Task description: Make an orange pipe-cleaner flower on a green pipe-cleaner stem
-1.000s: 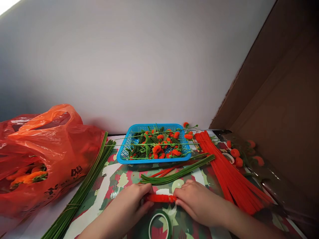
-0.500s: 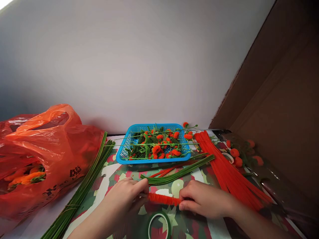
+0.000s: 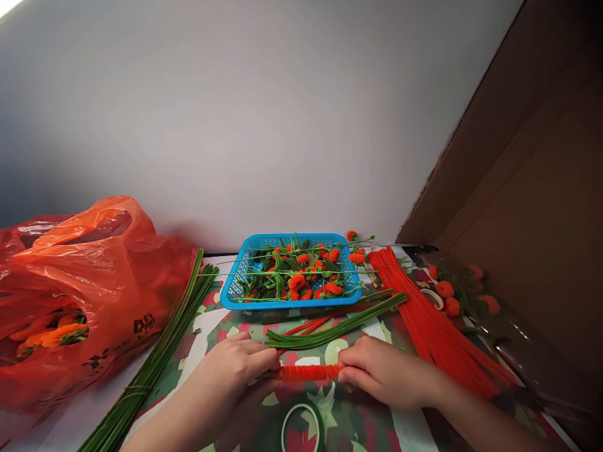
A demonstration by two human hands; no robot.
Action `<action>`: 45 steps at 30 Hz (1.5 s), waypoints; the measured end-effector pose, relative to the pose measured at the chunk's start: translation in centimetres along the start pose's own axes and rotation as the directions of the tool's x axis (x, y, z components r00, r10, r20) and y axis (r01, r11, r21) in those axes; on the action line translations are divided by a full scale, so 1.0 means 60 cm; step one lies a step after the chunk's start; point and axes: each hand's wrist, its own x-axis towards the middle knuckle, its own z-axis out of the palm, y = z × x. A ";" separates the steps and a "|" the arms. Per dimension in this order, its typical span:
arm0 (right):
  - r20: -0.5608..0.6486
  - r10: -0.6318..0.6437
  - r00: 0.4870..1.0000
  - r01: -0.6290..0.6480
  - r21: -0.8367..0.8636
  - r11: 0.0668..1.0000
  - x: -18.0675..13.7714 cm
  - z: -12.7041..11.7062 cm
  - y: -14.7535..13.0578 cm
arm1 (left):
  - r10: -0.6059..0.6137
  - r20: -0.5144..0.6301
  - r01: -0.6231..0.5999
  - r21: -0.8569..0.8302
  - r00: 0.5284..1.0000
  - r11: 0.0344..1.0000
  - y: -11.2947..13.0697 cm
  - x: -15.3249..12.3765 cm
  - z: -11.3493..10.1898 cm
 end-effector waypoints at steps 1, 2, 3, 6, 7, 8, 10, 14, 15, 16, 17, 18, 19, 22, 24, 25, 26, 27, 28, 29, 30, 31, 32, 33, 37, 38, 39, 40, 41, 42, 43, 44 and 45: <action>0.013 0.004 1.000 -0.004 0.007 1.000 0.000 0.001 -0.001 | -0.002 0.009 0.002 -0.008 1.000 1.000 0.002 0.000 0.001; 0.025 0.010 1.000 -0.010 0.017 1.000 0.000 0.003 -0.003 | -0.005 0.017 0.005 -0.016 1.000 1.000 0.003 0.000 0.002; 0.033 0.016 0.999 -0.017 0.027 0.999 -0.001 0.004 -0.006 | -0.007 0.026 0.007 -0.025 1.000 1.000 0.005 0.000 0.003; 0.044 0.023 0.999 -0.026 0.060 0.998 -0.002 0.011 -0.016 | -0.014 0.034 0.016 -0.052 0.999 0.999 0.010 0.001 0.008; 0.045 0.017 0.999 -0.020 0.068 0.998 -0.002 0.013 -0.020 | -0.012 0.031 0.014 -0.064 0.999 0.998 0.011 0.001 0.010; 0.045 0.006 0.999 -0.009 0.076 0.997 -0.002 0.016 -0.022 | -0.004 0.028 0.006 -0.077 1.000 0.997 0.011 0.001 0.014; 0.051 -0.024 0.998 0.018 0.101 0.995 -0.001 0.021 -0.024 | 0.017 0.022 -0.015 -0.087 1.000 0.996 0.011 0.000 0.024; 0.066 -0.045 0.997 0.034 0.161 0.986 0.003 0.033 -0.021 | 0.054 0.038 -0.053 -0.037 0.998 0.998 0.017 0.003 0.049; 0.060 -0.038 0.997 0.028 0.159 0.987 0.004 0.034 -0.020 | 0.056 0.048 -0.055 -0.022 0.997 0.998 0.019 0.004 0.055; 0.047 -0.026 0.999 0.018 0.148 0.989 0.005 0.036 -0.019 | 0.048 0.058 -0.048 -0.008 0.997 0.999 0.021 0.006 0.060; 0.025 -0.008 1.000 0.005 0.131 0.991 0.007 0.037 -0.018 | 0.025 0.068 -0.025 0.005 0.997 1.000 0.023 0.007 0.063; 0.001 0.011 1.000 -0.011 0.115 0.993 0.009 0.036 -0.016 | -0.014 0.076 0.013 0.014 0.997 1.000 0.024 0.008 0.065; -0.023 0.030 0.999 -0.028 0.106 0.994 0.011 0.036 -0.014 | -0.064 0.081 0.063 0.014 0.995 0.998 0.024 0.009 0.066; -0.086 0.079 0.993 -0.068 0.132 0.989 0.017 0.031 -0.007 | -0.228 0.035 0.230 -0.083 0.973 0.970 0.018 0.009 0.060; -0.139 0.100 0.985 -0.072 0.190 0.979 0.021 0.028 -0.001 | -0.323 -0.032 0.305 -0.255 0.946 0.918 0.011 0.009 0.052; -0.168 0.111 0.980 -0.071 0.227 0.971 0.022 0.028 0.001 | -0.367 -0.062 0.322 -0.362 0.928 0.875 0.009 0.009 0.048; -0.196 0.120 0.973 -0.065 0.268 0.961 0.023 0.028 0.003 | -0.409 -0.079 0.327 -0.473 0.909 0.818 0.007 0.010 0.044; -0.218 0.128 0.968 -0.055 0.314 0.948 0.023 0.029 0.005 | -0.449 -0.082 0.325 -0.577 0.890 0.750 0.005 0.011 0.041; -0.228 0.134 0.964 -0.041 0.372 0.927 0.024 0.030 0.007 | -0.489 -0.076 0.320 -0.668 0.869 0.672 0.004 0.012 0.039; -0.221 0.137 0.966 -0.024 0.447 0.894 0.024 0.032 0.010 | -0.528 -0.060 0.315 -0.743 0.847 0.591 0.004 0.013 0.038; -0.190 0.137 0.972 -0.012 0.542 0.840 0.025 0.035 0.013 | -0.564 -0.039 0.312 -0.800 0.825 0.513 0.003 0.014 0.037; -0.135 0.132 0.982 -0.013 0.648 0.762 0.025 0.038 0.017 | -0.596 -0.017 0.312 -0.840 0.803 0.444 0.003 0.015 0.035; -0.060 0.118 0.991 -0.034 0.749 0.662 0.026 0.041 0.021 | -0.623 0.001 0.311 -0.867 0.782 0.389 0.003 0.016 0.034; 0.020 0.095 0.995 -0.070 0.831 0.552 0.027 0.043 0.026 | -0.644 0.013 0.308 -0.886 0.765 0.347 0.002 0.016 0.033; 0.164 0.002 0.986 -0.160 0.960 0.231 0.029 0.045 0.041 | -0.664 0.032 0.262 -0.932 0.747 0.250 -0.002 0.016 0.026; 0.177 -0.016 0.984 -0.171 0.969 0.179 0.029 0.044 0.043 | -0.661 0.040 0.251 -0.941 0.749 0.228 -0.003 0.015 0.026; 0.192 -0.037 0.981 -0.185 0.973 0.135 0.029 0.043 0.044 | -0.661 0.048 0.240 -0.949 0.749 0.203 -0.004 0.015 0.027; 0.211 -0.061 0.976 -0.204 0.974 0.100 0.029 0.042 0.043 | -0.660 0.058 0.228 -0.958 0.749 0.175 -0.006 0.014 0.029; 0.230 -0.089 0.969 -0.224 0.972 0.073 0.028 0.042 0.042 | -0.659 0.068 0.212 -0.967 0.749 0.141 -0.007 0.014 0.033; 0.244 -0.119 0.962 -0.239 0.970 0.050 0.028 0.044 0.041 | -0.658 0.080 0.194 -0.976 0.748 0.102 -0.008 0.013 0.037; 0.253 -0.151 0.956 -0.251 0.967 0.032 0.028 0.046 0.039 | -0.655 0.096 0.175 -0.983 0.749 0.057 -0.008 0.013 0.043; 0.260 -0.182 0.948 -0.262 0.965 0.011 0.028 0.049 0.037 | -0.655 0.112 0.158 -0.987 0.747 0.011 -0.009 0.013 0.049; 0.267 -0.212 0.940 -0.277 0.961 -0.016 0.028 0.052 0.035 | -0.657 0.135 0.149 -0.988 0.742 -0.035 -0.009 0.014 0.055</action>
